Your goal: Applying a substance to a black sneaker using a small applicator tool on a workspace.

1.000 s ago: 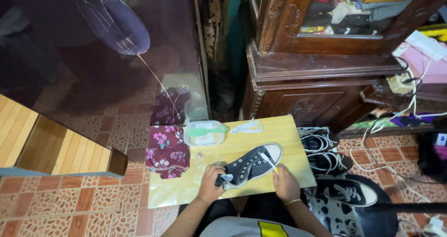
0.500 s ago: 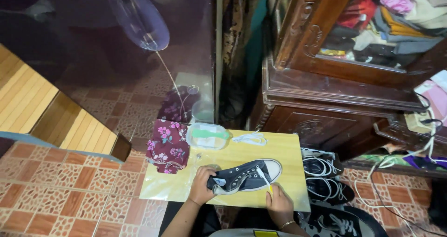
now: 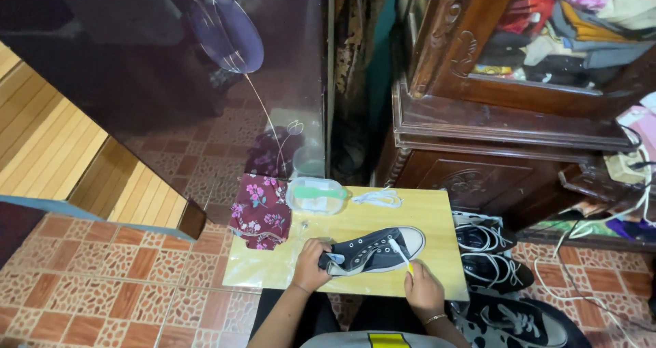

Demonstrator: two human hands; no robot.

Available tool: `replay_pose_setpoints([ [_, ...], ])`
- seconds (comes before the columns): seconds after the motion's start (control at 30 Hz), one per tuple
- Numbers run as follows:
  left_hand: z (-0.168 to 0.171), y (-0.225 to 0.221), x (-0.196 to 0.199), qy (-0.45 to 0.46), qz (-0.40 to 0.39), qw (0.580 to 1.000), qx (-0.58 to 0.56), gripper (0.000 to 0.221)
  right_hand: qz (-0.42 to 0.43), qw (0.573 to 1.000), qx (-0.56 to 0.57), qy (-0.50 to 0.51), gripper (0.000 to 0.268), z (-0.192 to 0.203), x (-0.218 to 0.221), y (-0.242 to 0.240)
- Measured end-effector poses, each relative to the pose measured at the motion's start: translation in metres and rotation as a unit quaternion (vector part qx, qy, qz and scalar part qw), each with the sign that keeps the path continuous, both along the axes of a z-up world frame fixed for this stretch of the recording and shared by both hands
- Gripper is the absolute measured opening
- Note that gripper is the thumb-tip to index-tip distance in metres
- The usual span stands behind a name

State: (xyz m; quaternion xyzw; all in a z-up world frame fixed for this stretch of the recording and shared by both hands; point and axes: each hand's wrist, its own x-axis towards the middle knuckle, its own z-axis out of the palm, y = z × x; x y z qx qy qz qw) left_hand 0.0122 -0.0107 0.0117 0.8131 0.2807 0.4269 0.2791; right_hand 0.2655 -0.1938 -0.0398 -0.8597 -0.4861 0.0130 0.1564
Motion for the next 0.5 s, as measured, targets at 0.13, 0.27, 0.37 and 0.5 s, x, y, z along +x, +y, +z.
replay_pose_setpoints([
  [0.13,-0.011,0.001,-0.001,0.025,-0.013,1.000,0.001,0.036,-0.024,1.000,0.008,0.017,0.032,0.002,0.004,0.002],
  [0.27,-0.004,-0.001,-0.003,0.009,-0.027,1.000,-0.002,0.036,-0.017,0.982,-0.028,0.185,0.034,0.025,0.019,0.000],
  [0.37,-0.004,-0.001,-0.005,0.013,-0.034,0.999,-0.018,0.035,-0.044,0.973,-0.012,0.226,0.056,0.040,0.020,-0.004],
  [0.5,-0.005,-0.001,-0.004,0.011,-0.035,0.999,-0.036,0.033,-0.005,0.984,0.016,0.180,0.070,0.055,0.006,-0.006],
])
